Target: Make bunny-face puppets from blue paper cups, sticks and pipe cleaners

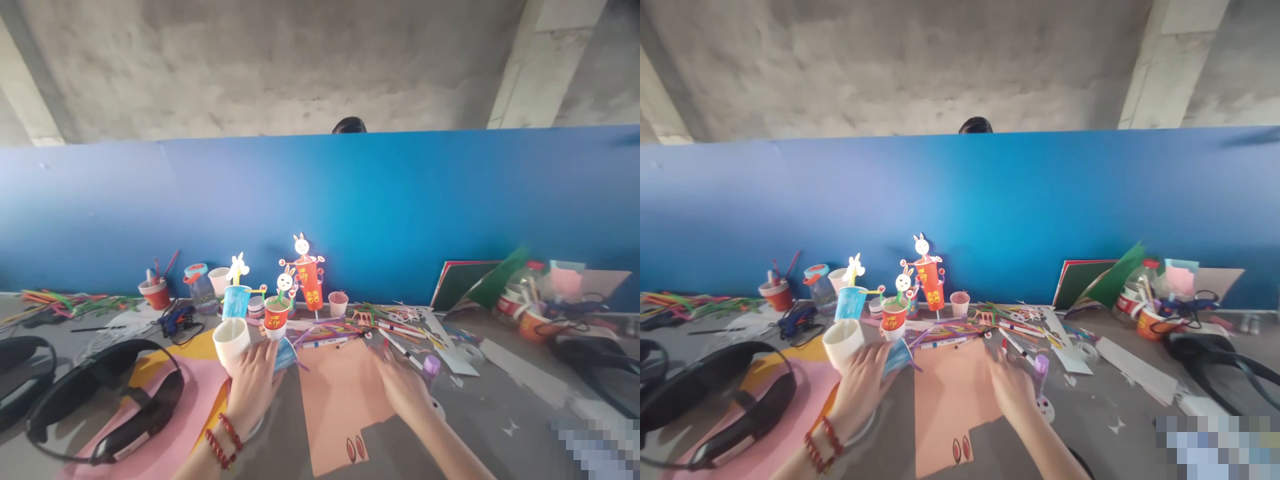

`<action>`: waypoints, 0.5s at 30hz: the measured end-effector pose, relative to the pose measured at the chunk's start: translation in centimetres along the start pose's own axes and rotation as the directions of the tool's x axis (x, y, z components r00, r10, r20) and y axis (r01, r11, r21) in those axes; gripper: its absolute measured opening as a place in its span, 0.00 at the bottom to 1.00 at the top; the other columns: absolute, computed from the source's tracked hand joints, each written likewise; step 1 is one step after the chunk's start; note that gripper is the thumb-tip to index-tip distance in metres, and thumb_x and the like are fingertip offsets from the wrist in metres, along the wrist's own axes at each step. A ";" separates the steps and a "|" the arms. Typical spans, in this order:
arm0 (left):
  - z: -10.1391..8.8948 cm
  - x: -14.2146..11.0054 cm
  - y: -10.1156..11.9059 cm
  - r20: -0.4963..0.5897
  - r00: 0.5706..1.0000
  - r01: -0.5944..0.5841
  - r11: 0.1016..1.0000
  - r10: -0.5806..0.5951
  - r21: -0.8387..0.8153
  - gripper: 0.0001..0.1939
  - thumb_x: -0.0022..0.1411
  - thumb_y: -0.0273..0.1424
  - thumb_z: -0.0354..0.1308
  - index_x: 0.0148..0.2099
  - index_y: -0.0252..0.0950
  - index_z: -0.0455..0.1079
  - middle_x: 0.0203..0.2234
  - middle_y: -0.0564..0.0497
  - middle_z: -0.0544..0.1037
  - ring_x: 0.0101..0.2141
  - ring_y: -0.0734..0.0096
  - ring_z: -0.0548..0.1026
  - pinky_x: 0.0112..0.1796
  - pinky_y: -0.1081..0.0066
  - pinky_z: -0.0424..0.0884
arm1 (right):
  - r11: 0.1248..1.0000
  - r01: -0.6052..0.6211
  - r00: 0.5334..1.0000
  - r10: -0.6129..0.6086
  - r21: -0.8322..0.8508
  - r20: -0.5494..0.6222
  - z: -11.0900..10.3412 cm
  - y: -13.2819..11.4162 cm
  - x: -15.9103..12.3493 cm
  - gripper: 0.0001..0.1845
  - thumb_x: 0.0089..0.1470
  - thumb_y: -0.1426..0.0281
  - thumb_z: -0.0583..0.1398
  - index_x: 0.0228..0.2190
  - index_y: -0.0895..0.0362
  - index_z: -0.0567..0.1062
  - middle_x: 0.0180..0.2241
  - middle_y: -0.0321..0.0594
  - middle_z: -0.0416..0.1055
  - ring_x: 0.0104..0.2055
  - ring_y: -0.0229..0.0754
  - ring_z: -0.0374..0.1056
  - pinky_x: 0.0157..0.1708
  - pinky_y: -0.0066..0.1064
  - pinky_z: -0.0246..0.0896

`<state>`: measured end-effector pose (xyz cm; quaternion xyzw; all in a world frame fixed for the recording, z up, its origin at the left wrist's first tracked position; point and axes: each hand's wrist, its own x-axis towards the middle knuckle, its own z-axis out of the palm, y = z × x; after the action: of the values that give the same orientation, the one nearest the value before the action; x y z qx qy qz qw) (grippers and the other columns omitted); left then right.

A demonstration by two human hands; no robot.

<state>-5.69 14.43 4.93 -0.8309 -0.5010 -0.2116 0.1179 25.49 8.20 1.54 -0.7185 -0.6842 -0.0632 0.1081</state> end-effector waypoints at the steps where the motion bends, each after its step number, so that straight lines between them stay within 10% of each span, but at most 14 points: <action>1: 0.0 0.1 0.1 0.038 0.999 -0.006 0.999 0.004 0.035 0.22 0.62 0.27 0.56 0.58 0.35 0.64 0.51 0.38 0.74 0.52 0.48 0.71 0.51 0.52 0.66 | 1.000 0.015 1.000 -0.015 -0.011 0.004 0.1 -0.2 -0.4 0.36 0.50 0.87 0.51 0.57 0.53 0.72 0.58 0.48 0.70 0.54 0.53 0.71 0.43 0.34 0.70; 15: 1.1 0.2 1.4 0.183 0.983 -0.027 0.994 0.008 0.104 0.24 0.63 0.25 0.55 0.61 0.33 0.61 0.49 0.39 0.75 0.49 0.52 0.73 0.44 0.59 0.68 | 0.971 0.100 0.994 -0.108 0.215 0.029 0.5 -1.0 -5.5 0.23 0.57 0.80 0.53 0.50 0.54 0.76 0.56 0.45 0.71 0.55 0.51 0.69 0.51 0.38 0.66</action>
<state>-4.18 14.36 4.09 -0.8437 -0.5129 -0.1066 0.1171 24.18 3.00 -0.15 -0.6670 -0.7258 0.0198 0.1672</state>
